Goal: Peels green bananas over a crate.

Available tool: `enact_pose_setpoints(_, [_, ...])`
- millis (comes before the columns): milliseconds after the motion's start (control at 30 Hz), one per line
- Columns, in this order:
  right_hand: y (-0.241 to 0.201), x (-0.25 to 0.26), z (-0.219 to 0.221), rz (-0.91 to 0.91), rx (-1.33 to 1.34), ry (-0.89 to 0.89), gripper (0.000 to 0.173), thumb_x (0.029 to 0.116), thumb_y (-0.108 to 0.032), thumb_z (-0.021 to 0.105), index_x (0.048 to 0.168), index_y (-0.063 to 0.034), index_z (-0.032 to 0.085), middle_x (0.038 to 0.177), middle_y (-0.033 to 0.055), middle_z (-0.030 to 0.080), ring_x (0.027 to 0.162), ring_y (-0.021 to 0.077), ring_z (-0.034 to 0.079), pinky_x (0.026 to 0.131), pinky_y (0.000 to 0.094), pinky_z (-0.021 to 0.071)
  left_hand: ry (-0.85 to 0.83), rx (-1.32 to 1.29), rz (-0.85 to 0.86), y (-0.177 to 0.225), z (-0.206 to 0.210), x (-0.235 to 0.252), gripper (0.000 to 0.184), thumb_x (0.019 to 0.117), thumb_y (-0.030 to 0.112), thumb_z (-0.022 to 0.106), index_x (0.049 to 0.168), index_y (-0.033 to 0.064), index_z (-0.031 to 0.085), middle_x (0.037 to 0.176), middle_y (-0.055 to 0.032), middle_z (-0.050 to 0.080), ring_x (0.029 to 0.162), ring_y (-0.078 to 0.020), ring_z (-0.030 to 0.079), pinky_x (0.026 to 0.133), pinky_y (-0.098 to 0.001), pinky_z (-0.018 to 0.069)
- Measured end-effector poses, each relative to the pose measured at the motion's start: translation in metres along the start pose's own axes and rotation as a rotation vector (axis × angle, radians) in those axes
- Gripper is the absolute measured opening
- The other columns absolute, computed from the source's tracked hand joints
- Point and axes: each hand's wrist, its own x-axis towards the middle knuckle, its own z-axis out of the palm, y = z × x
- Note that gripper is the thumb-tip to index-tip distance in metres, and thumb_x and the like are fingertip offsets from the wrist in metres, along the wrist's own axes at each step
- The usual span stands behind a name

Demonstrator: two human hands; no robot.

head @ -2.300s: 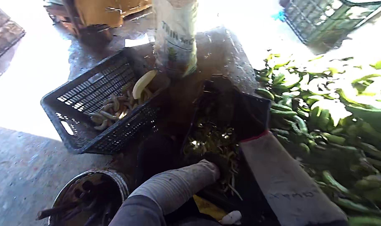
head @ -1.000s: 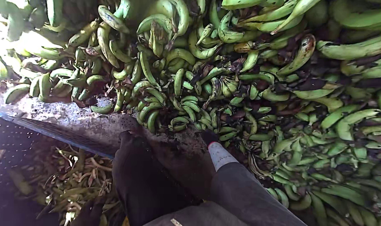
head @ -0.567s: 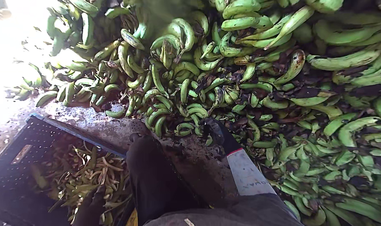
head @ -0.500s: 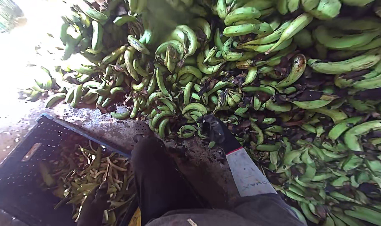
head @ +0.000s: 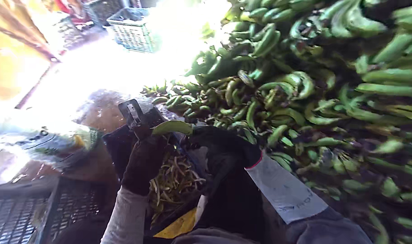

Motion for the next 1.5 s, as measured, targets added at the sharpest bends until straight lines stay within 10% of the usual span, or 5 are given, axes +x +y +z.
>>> enact_pose_setpoints(167, [0.006,0.045,0.055,-0.075,-0.944,0.133,0.069,0.0920,-0.051,0.065,0.154,-0.0278,0.045,0.144,0.0088,0.058,0.118,0.0402,0.060,0.082,0.0613,0.0521,0.238,0.131,-0.257,-0.003,-0.020,-0.013,0.021,0.0999,0.016,0.063,0.117,0.0036,0.064,0.087,-0.0057,0.068,0.072,-0.0135,0.064,0.066,-0.0322,0.0567])
enact_pose_setpoints(600, [0.024,0.097,0.105,0.072,-0.208,0.468,0.038,0.1047,-0.036,0.056,0.136,-0.0153,0.058,0.094,0.0099,0.069,0.069,0.0195,0.063,0.063,0.0422,0.0547,0.220,-0.093,-0.266,-0.074,-0.019,-0.083,0.050,0.1085,0.039,0.035,0.137,0.0031,0.053,0.089,-0.0017,0.063,0.075,-0.0102,0.062,0.070,-0.0299,0.0559])
enact_pose_setpoints(867, [0.027,0.101,0.110,-0.145,-0.518,0.472,0.038,0.1014,-0.034,0.061,0.127,-0.0056,0.065,0.105,0.0154,0.070,0.089,0.0288,0.068,0.081,0.0509,0.0557,0.248,-0.371,0.177,-0.036,-0.022,-0.063,0.076,0.0967,0.073,0.042,0.143,0.0124,0.050,0.083,0.0067,0.061,0.071,-0.0053,0.058,0.070,-0.0262,0.0553])
enact_pose_setpoints(1067, [0.021,0.103,0.104,-0.106,-0.183,0.410,0.029,0.1030,-0.029,0.059,0.128,-0.0138,0.064,0.109,0.0032,0.071,0.083,0.0107,0.067,0.071,0.0321,0.0567,0.252,-0.495,-0.771,-0.120,-0.018,-0.082,0.047,0.1106,0.046,0.035,0.128,0.0083,0.056,0.082,-0.0030,0.057,0.065,-0.0150,0.056,0.064,-0.0368,0.0560])
enact_pose_setpoints(1500, [0.031,0.100,0.090,-0.055,0.547,0.472,0.037,0.1068,-0.040,0.039,0.128,-0.0166,0.059,0.074,-0.0012,0.057,0.057,0.0086,0.058,0.052,0.0268,0.0556,-0.100,-0.372,-0.265,-0.066,0.004,-0.083,0.057,0.1052,0.054,0.038,0.123,0.0045,0.060,0.072,0.0046,0.054,0.058,-0.0070,0.051,0.054,-0.0242,0.0480])
